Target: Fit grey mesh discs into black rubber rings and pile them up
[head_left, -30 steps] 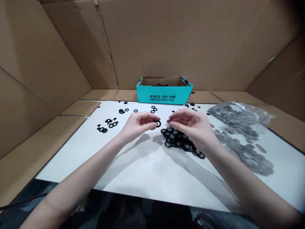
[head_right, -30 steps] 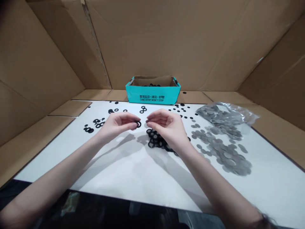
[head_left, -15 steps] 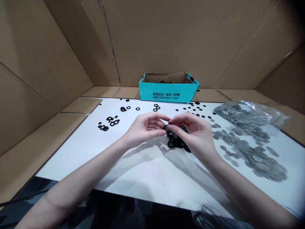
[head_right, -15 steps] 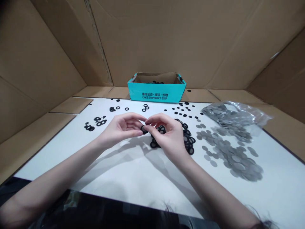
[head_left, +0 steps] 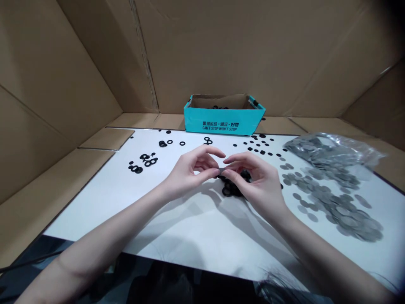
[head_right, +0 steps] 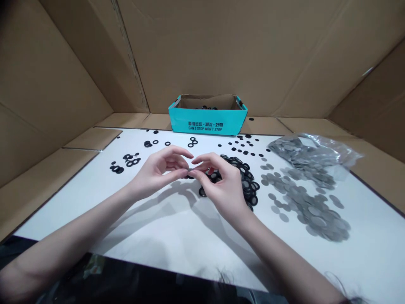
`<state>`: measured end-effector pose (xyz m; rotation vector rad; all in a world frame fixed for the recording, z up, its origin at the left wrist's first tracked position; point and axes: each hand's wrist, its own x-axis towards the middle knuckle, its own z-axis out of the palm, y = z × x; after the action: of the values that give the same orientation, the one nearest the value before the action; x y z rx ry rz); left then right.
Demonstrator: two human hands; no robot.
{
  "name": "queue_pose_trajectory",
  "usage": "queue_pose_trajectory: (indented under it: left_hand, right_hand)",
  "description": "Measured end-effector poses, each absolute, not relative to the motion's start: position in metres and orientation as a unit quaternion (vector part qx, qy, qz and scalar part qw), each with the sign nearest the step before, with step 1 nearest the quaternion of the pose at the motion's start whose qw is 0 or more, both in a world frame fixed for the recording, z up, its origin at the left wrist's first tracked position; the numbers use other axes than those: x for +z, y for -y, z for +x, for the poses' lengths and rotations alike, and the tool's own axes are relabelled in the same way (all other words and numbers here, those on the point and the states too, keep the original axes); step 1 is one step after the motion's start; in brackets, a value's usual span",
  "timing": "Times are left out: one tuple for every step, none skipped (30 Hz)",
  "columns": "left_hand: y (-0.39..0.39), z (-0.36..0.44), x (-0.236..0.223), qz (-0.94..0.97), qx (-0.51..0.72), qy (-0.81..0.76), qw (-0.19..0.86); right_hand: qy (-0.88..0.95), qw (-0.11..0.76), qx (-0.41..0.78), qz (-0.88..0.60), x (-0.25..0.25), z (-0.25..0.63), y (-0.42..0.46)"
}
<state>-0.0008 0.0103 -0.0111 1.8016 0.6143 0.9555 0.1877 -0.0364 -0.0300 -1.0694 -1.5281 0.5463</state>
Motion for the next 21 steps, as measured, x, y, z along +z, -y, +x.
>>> queue_pose_trajectory:
  left_hand:
    - [-0.0102, -0.0008, -0.0109, 0.741, 0.4, -0.253, 0.476]
    - [-0.0101, -0.0008, -0.0108, 0.742, 0.408, -0.253, 0.468]
    - [-0.01, -0.0008, -0.011, 0.741, 0.416, -0.253, 0.462]
    - [-0.01, -0.0008, -0.0113, 0.742, 0.42, -0.251, 0.458]
    - [-0.0101, -0.0008, -0.0117, 0.744, 0.422, -0.248, 0.454]
    - [-0.0101, -0.0009, -0.0121, 0.748, 0.421, -0.245, 0.452]
    - [-0.0102, -0.0009, -0.0126, 0.751, 0.418, -0.24, 0.45]
    - [-0.0103, -0.0011, -0.0129, 0.756, 0.415, -0.235, 0.449]
    - [-0.0104, -0.0012, -0.0131, 0.76, 0.413, -0.231, 0.445]
    - [-0.0104, -0.0012, -0.0133, 0.765, 0.411, -0.229, 0.44]
    - [-0.0103, -0.0013, -0.0134, 0.77, 0.41, -0.229, 0.433]
    - [-0.0102, -0.0012, -0.0135, 0.775, 0.407, -0.228, 0.426]
    - [-0.0101, -0.0011, -0.0137, 0.781, 0.404, -0.225, 0.419]
    - [-0.01, -0.001, -0.014, 0.787, 0.402, -0.221, 0.413]
    - [-0.01, -0.0008, -0.0142, 0.792, 0.399, -0.216, 0.408]
    - [-0.01, -0.0006, -0.0144, 0.797, 0.396, -0.212, 0.404]
    - [-0.01, -0.0006, -0.0145, 0.8, 0.394, -0.209, 0.402]
    - [-0.0102, -0.0006, -0.0144, 0.802, 0.391, -0.208, 0.4]
    - [-0.0103, -0.0009, -0.014, 0.803, 0.389, -0.21, 0.401]
    - [-0.0105, -0.0014, -0.0134, 0.803, 0.385, -0.21, 0.404]
    - [-0.0107, -0.0021, -0.0126, 0.804, 0.381, -0.208, 0.407]
  right_hand:
    - [0.649, 0.562, 0.235, -0.457, -0.03, 0.1887, 0.0369]
    - [0.648, 0.559, 0.237, -0.46, -0.03, 0.1898, 0.0376]
    - [0.647, 0.556, 0.239, -0.463, -0.0302, 0.1908, 0.0382]
    - [0.647, 0.553, 0.241, -0.466, -0.0305, 0.1917, 0.0388]
    - [0.646, 0.552, 0.241, -0.468, -0.0308, 0.1924, 0.0395]
    - [0.645, 0.552, 0.241, -0.469, -0.0312, 0.1929, 0.0401]
    - [0.645, 0.553, 0.239, -0.469, -0.0316, 0.1931, 0.0406]
    - [0.646, 0.554, 0.237, -0.469, -0.0319, 0.1931, 0.041]
    - [0.648, 0.554, 0.236, -0.467, -0.0321, 0.193, 0.0414]
    - [0.65, 0.553, 0.236, -0.465, -0.0323, 0.1928, 0.0417]
    - [0.653, 0.551, 0.238, -0.462, -0.0324, 0.1925, 0.042]
    - [0.656, 0.549, 0.24, -0.459, -0.0325, 0.1922, 0.0422]
    - [0.659, 0.548, 0.241, -0.456, -0.0324, 0.1919, 0.0425]
    - [0.662, 0.546, 0.242, -0.453, -0.0322, 0.1916, 0.0428]
    - [0.664, 0.546, 0.242, -0.451, -0.0319, 0.1914, 0.043]
    - [0.665, 0.546, 0.242, -0.448, -0.0314, 0.1913, 0.0432]
    - [0.664, 0.547, 0.245, -0.447, -0.0308, 0.1913, 0.0434]
    - [0.661, 0.549, 0.25, -0.446, -0.0301, 0.1914, 0.0434]
    - [0.656, 0.551, 0.259, -0.446, -0.0294, 0.1916, 0.0435]
    - [0.648, 0.555, 0.272, -0.445, -0.0285, 0.1918, 0.0434]
    - [0.639, 0.559, 0.287, -0.443, -0.0278, 0.192, 0.0434]
